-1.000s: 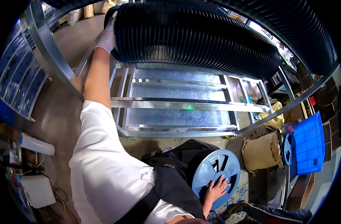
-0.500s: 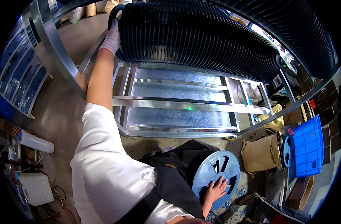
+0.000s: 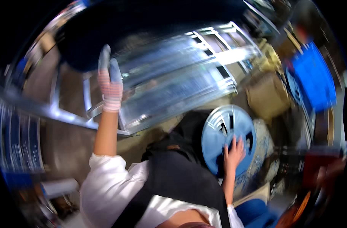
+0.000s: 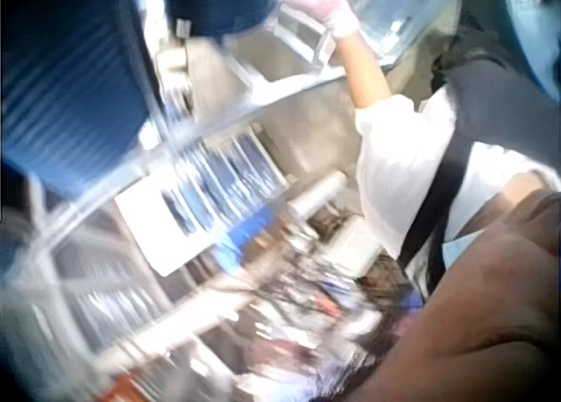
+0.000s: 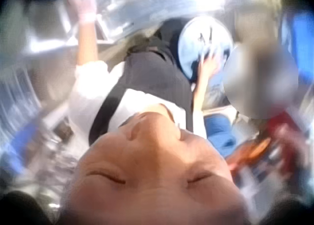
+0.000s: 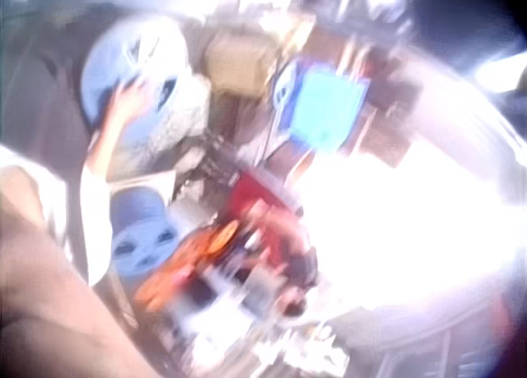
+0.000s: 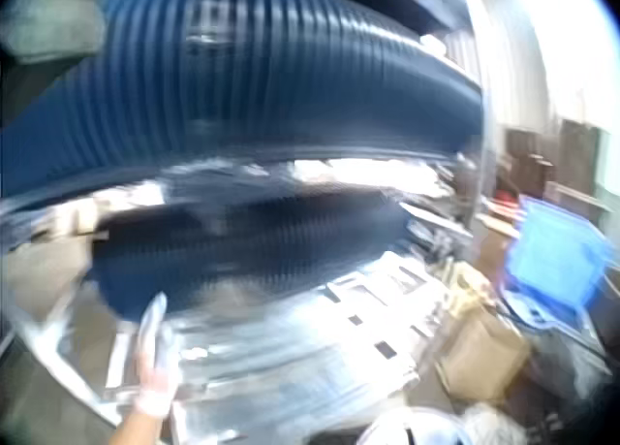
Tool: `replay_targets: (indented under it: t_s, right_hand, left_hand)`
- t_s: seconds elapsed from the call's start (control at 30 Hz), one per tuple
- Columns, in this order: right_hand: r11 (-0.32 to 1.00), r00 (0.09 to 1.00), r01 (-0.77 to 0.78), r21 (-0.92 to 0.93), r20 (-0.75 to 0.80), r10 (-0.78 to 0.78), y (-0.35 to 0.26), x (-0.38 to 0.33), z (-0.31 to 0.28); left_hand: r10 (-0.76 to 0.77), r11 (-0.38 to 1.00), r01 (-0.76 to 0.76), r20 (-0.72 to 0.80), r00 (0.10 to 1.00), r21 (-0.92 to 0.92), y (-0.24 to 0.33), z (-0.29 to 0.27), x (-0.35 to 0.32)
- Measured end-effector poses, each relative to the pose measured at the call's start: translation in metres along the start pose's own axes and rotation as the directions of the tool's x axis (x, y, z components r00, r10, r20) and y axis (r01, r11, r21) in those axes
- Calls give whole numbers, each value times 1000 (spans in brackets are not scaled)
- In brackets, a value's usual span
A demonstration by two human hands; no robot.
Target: The person sits on the floor in a workshop and repeatedly picks up blue plastic reel-like parts from a nearby pile. They place each part onto a vertical metal rack, stacking them one by one. The person wears gloves and handles the parts with both hands, occasionally adjusting the stack on the rack.
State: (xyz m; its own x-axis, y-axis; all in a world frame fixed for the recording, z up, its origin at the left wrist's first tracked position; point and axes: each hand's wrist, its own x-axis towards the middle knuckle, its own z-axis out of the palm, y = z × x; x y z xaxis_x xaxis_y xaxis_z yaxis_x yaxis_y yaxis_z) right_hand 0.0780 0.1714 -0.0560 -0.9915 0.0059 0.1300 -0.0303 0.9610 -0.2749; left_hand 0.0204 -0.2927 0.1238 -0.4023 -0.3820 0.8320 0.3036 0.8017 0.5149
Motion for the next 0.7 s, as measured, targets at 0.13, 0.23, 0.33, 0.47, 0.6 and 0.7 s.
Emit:
replay_targets:
  t_s: [0.13, 0.23, 0.33, 0.47, 0.6, 0.7]
  right_hand:
    - [951, 999, 54, 304, -12, -53, 13, 14, 3]
    - [703, 978, -87, 706, -75, 197, 39, -12, -36]
    - [789, 810, -204, 580, -353, 469, 63, -55, -43]
    - [350, 659, -332, 876, -50, 751, 92, -90, -3]
    - [555, 707, -380, 740, -155, 690, 80, -87, -3]
    - [488, 681, -317, 813, -162, 714, 82, -90, 0]
  left_hand:
    - [285, 958, -176, 735, 616, -225, 81, 100, -109]
    - [479, 875, -234, 829, 289, -424, 127, 155, -179]
    - [429, 859, -339, 900, 71, -383, 153, 167, -222]
    - [314, 881, -357, 948, -54, -312, 183, 171, -238]
    - [201, 883, -420, 978, -62, -209, 200, 174, -248]
    - [128, 906, -394, 987, -98, -157, 210, 179, -247]
